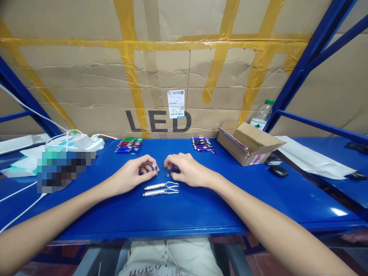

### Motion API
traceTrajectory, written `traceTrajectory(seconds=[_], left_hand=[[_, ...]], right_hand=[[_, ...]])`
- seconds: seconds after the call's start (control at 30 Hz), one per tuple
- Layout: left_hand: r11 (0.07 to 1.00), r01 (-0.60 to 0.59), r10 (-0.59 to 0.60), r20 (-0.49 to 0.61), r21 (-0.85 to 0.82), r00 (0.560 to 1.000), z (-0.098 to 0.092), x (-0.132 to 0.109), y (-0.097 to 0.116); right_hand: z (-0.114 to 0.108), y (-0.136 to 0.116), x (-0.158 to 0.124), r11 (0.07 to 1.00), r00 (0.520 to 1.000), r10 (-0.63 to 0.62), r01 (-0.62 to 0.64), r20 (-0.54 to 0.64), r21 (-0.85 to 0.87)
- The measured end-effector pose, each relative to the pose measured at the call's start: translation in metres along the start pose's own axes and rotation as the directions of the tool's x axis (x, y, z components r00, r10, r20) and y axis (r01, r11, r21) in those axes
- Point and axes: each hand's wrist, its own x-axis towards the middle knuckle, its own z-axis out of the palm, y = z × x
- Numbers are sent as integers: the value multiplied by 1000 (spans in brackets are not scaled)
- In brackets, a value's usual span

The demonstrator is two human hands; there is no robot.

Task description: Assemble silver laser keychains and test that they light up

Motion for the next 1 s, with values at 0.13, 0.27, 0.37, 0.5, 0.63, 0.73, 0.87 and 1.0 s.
traceTrajectory(seconds=[0.13,0.27,0.37,0.5,0.63,0.73,0.87,1.0], left_hand=[[1000,-20,20,2,-6,1000,1,0,-1],[999,-37,37,-3,-10,999,1,0,-2],[999,-46,46,-3,-15,999,1,1,-2],[999,-38,39,1,-33,999,1,1,-3],[999,-35,35,5,-32,999,2,1,-5],[997,-73,73,0,-12,997,3,0,-5],[993,-118,118,12,26,993,3,-1,-2],[991,-132,131,18,35,991,2,-2,2]], right_hand=[[5,-4,1,1000,1000,4,-4,12,-2],[9,-4,2,1000,1000,15,-15,1,13],[11,-3,2,1000,1000,4,-4,-6,10],[12,-3,1,1000,1000,0,0,-14,8],[8,-7,1,1000,993,23,-21,-114,12],[5,-10,1,997,975,10,6,-224,71],[5,-13,0,987,954,-29,75,-299,141],[7,-13,0,979,951,-42,100,-306,176]])
